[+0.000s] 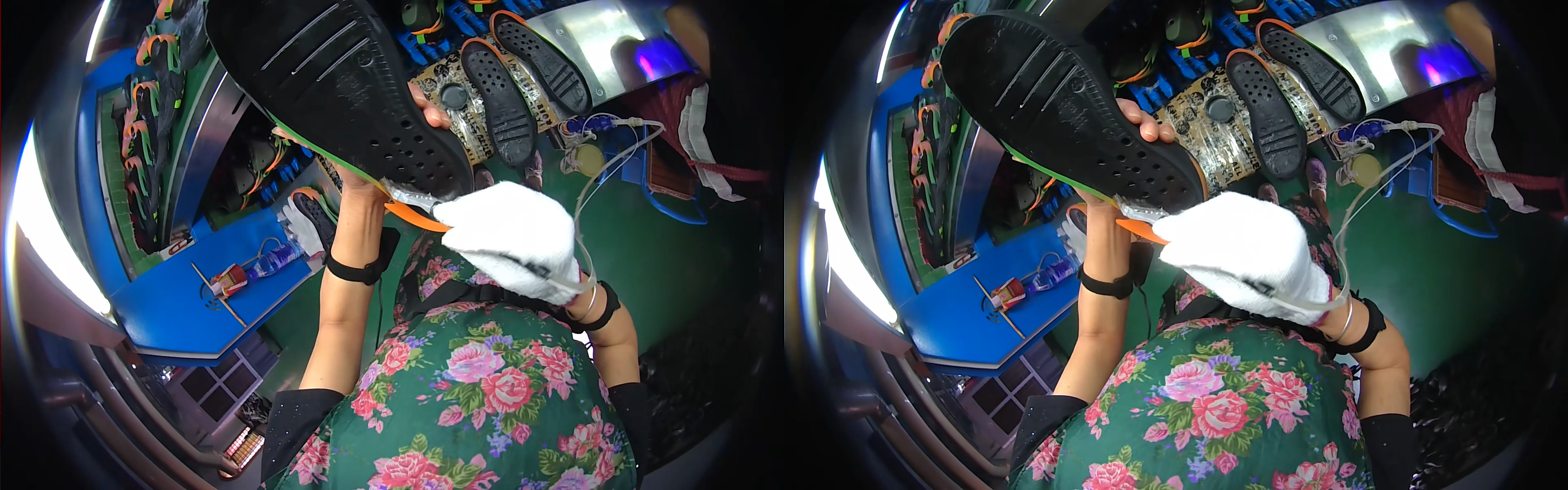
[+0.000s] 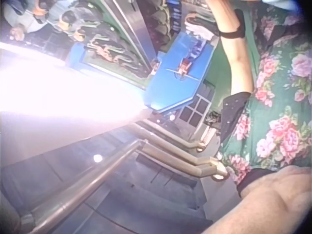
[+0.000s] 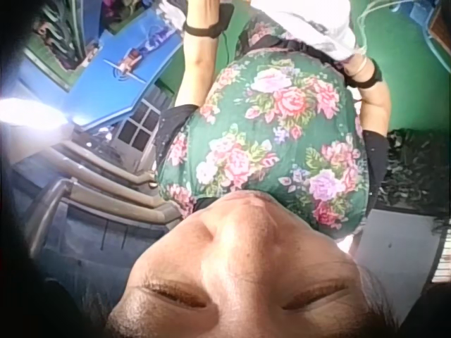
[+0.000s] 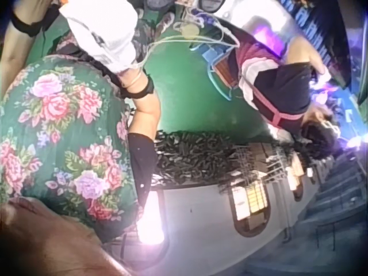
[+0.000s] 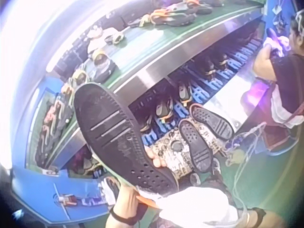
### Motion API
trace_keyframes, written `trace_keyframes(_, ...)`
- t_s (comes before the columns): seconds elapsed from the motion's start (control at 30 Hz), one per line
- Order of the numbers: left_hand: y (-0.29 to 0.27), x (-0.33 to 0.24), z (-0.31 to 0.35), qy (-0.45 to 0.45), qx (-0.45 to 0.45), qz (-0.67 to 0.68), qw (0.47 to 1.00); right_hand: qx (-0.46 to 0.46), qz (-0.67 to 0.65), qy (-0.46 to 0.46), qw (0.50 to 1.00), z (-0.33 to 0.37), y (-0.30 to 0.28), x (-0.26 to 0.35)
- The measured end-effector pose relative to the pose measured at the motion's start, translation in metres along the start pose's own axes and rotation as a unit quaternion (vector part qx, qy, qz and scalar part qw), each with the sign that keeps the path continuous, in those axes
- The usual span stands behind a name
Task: Applying glue or chemical primer to the bottom of shoe soles using a handheld brush.
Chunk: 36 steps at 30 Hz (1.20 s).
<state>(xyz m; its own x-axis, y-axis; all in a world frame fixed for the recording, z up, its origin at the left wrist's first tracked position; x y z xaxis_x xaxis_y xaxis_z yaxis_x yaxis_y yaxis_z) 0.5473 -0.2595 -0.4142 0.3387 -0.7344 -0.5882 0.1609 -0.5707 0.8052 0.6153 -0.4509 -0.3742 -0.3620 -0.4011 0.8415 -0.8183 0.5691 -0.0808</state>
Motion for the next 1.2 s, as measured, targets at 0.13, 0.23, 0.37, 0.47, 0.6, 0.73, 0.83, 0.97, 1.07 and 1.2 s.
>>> trace_keyframes(0.13, -0.001, -0.002, -0.002, 0.019, 0.004, -0.008, 1.000, -0.007, -0.011, 0.007, 1.000, -0.001, -0.002, 0.001)
trace_keyframes(0.23, -0.006, -0.003, -0.005, 0.032, -0.001, -0.027, 0.999, 0.001, 0.017, -0.007, 1.000, -0.001, -0.003, 0.003)
trace_keyframes(0.37, -0.011, -0.006, -0.009, 0.055, -0.002, -0.047, 0.997, -0.001, -0.008, 0.029, 1.000, -0.002, -0.005, 0.002)
trace_keyframes(0.47, -0.009, -0.009, -0.011, 0.067, 0.023, -0.061, 0.996, 0.018, 0.034, 0.007, 0.999, -0.003, -0.002, 0.005)
trace_keyframes(0.6, -0.009, -0.011, -0.014, 0.080, 0.023, -0.065, 0.994, 0.006, 0.000, 0.029, 1.000, -0.006, -0.004, 0.003)
trace_keyframes(0.73, -0.011, -0.011, -0.016, 0.066, 0.018, -0.046, 0.997, 0.025, 0.023, 0.006, 0.999, -0.005, -0.004, 0.004)
trace_keyframes(0.83, -0.013, -0.011, -0.017, 0.056, 0.007, -0.040, 0.998, 0.031, 0.035, -0.008, 0.999, -0.002, -0.003, 0.004)
trace_keyframes(0.97, -0.015, -0.010, -0.016, 0.035, -0.002, -0.029, 0.999, 0.037, 0.053, -0.059, 0.996, 0.001, 0.005, 0.009)
trace_keyframes(1.07, -0.017, -0.007, -0.015, 0.014, -0.006, -0.006, 1.000, 0.029, 0.045, -0.077, 0.996, 0.000, 0.013, 0.013)
trace_keyframes(1.2, -0.017, -0.004, -0.014, 0.024, -0.001, -0.017, 1.000, 0.049, 0.054, -0.073, 0.995, -0.002, 0.016, 0.015)
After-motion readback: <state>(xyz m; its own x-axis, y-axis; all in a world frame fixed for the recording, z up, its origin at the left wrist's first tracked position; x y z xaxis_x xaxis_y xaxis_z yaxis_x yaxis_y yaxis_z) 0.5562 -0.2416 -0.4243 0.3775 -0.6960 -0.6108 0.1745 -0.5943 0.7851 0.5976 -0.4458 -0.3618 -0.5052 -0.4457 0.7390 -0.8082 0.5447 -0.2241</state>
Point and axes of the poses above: each hand's wrist, its own z-axis away from the middle knuckle, its own y-axis out of the palm, x = y × z, the point moved 5 cm from there along -z, towards the middle knuckle, and after that the axes turned 9 degrees about -x, right-handed, at the moved point
